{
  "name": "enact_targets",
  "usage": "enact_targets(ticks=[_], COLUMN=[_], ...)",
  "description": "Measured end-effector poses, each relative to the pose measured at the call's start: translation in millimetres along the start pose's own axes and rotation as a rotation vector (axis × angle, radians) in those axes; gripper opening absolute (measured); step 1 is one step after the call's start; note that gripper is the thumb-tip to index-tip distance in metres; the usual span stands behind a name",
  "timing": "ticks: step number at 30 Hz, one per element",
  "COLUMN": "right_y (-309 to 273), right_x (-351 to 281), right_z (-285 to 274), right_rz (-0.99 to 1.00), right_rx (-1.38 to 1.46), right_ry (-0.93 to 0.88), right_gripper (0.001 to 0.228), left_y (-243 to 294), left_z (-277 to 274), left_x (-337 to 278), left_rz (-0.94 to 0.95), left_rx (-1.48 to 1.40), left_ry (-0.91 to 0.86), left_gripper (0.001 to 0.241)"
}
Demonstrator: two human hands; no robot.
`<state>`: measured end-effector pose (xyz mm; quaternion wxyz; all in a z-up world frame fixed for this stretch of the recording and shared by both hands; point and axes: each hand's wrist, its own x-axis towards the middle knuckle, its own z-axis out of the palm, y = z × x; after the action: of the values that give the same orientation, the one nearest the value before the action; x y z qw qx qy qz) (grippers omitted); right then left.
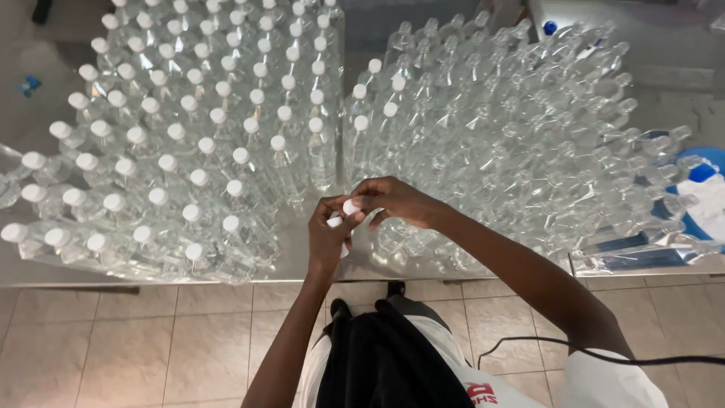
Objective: Arranging and screwing caps onto plastic water bottles on a production table
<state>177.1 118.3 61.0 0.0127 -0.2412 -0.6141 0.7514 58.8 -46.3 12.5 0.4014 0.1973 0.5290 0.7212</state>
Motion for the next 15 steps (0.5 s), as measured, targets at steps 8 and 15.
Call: enact_targets(ticks=[8, 15], right_y=[8, -9], right_x=[26, 44], right_z=[-58, -70], right_rz=[-0.276, -0.340], right_rx=[-0.539, -0.718], right_ry=[0.225, 0.226], right_gripper=[0.027, 0.036], left_y=[185, 234], left_z=[86, 219], left_x=[-72, -172], left_rz=[0.162, 0.609], left_rx=[1.221, 1.422], left_ry=[-0.563, -0.557], left_gripper=[0.055, 0.029])
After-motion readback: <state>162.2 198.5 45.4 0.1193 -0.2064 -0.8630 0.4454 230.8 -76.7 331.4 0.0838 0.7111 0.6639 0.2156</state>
